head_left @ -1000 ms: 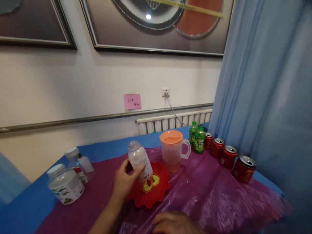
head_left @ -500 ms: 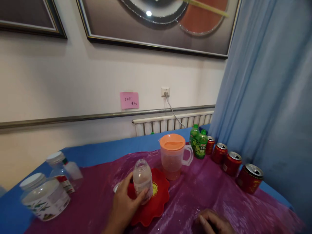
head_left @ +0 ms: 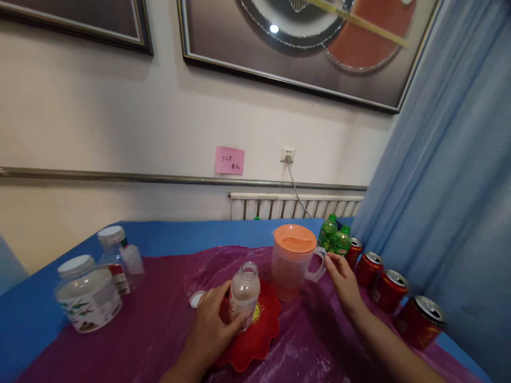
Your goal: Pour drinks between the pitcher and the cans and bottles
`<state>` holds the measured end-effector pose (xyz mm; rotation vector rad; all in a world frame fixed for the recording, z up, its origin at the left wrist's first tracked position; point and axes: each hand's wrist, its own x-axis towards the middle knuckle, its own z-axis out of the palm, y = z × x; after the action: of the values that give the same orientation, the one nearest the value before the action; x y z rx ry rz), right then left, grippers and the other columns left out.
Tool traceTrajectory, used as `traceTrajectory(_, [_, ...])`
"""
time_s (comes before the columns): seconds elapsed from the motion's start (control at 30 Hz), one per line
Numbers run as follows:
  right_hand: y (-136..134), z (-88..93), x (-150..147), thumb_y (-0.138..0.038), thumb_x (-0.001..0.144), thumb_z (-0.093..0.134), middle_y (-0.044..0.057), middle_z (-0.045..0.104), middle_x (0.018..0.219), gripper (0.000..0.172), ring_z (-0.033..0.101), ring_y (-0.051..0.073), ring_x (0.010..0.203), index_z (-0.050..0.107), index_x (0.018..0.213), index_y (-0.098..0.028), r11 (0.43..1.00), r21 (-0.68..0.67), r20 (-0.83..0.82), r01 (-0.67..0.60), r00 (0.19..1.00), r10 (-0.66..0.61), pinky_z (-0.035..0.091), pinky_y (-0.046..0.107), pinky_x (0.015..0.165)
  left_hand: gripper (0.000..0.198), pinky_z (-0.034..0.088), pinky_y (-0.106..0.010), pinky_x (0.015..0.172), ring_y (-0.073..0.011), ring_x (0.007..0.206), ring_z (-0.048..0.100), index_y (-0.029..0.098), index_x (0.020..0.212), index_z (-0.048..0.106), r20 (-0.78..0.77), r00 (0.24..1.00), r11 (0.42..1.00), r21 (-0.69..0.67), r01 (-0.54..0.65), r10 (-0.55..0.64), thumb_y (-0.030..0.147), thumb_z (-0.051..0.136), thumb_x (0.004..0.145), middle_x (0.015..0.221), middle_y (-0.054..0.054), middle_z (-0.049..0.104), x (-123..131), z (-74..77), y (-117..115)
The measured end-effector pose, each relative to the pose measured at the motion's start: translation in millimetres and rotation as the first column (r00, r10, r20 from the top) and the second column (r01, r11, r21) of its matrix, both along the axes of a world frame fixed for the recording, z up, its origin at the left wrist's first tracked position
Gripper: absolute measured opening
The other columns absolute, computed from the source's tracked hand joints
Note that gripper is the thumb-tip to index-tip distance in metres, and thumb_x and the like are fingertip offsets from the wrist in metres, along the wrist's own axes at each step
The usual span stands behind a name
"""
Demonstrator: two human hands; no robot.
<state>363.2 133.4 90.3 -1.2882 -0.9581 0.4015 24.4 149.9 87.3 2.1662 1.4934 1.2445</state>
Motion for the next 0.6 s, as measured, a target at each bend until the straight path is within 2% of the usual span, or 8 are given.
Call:
traceTrajectory(0.17, [36, 8.8, 0, -0.075, 0.073, 0.069, 0.002, 0.065, 0.067, 0.056, 0.058, 0.019, 0.065, 0.067, 0.073, -0.019, 0.983, -0.030, -0.096, -0.180, 0.980, 0.176, 0.050, 0.031, 0.063, 0.058, 0.052, -0.049, 0.091, -0.0327, 0.103, 0.068, 0.024, 0.123, 0.065, -0.010, 0.999, 0.999, -0.030, 0.038, -0.038, 0.045, 0.078, 0.070, 0.116, -0.010, 0.074, 2, 3.5, -4])
traceTrajectory(0.23, [40, 8.3, -8, -0.078, 0.072, 0.067, -0.001, 0.058, 0.060, 0.058, 0.051, 0.015, 0.055, 0.061, 0.067, -0.020, 0.978, -0.010, -0.142, -0.209, 0.968, 0.206, 0.045, 0.028, 0.055, 0.058, 0.052, -0.048, 0.090, -0.0320, 0.101, 0.068, 0.025, 0.123, 0.065, -0.008, 0.999, 0.999, -0.033, 0.035, -0.035, 0.042, 0.079, 0.069, 0.116, -0.009, 0.074, 3, 3.6, -6])
traceTrajectory(0.37, [44, 13.9, -21, -0.078, 0.069, 0.070, -0.009, 0.035, 0.050, 0.062, 0.030, 0.009, 0.045, 0.043, 0.059, -0.023, 0.976, 0.024, -0.213, -0.217, 0.952, 0.218, 0.029, 0.024, 0.043, 0.058, 0.050, -0.047, 0.090, -0.0314, 0.101, 0.067, 0.024, 0.122, 0.064, -0.001, 1.000, 0.999, -0.035, 0.013, -0.013, 0.039, 0.081, 0.068, 0.113, -0.009, 0.074, 5, 0.6, -9])
traceTrajectory(0.47, [49, 30.6, -22, -0.076, 0.068, 0.073, -0.010, 0.028, 0.049, 0.064, 0.022, 0.007, 0.043, 0.036, 0.058, -0.024, 0.967, 0.024, -0.225, -0.252, 0.942, 0.251, 0.021, 0.023, 0.041, 0.062, 0.049, -0.049, 0.093, -0.0317, 0.105, 0.065, 0.024, 0.124, 0.062, 0.005, 1.000, 1.000, -0.020, 0.022, -0.022, 0.036, 0.082, 0.067, 0.117, -0.009, 0.073, 5, -1.5, -10])
traceTrajectory(0.6, [51, 67.6, -11, -0.072, 0.066, 0.077, -0.011, 0.026, 0.049, 0.063, 0.019, 0.006, 0.043, 0.037, 0.058, -0.024, 0.946, 0.005, -0.191, -0.325, 0.928, 0.320, 0.017, 0.023, 0.041, 0.057, 0.048, -0.048, 0.095, -0.0312, 0.106, 0.065, 0.024, 0.122, 0.062, 0.000, 0.999, 0.999, 0.013, 0.039, -0.039, 0.036, 0.081, 0.070, 0.118, -0.009, 0.072, 5, -1.1, -12])
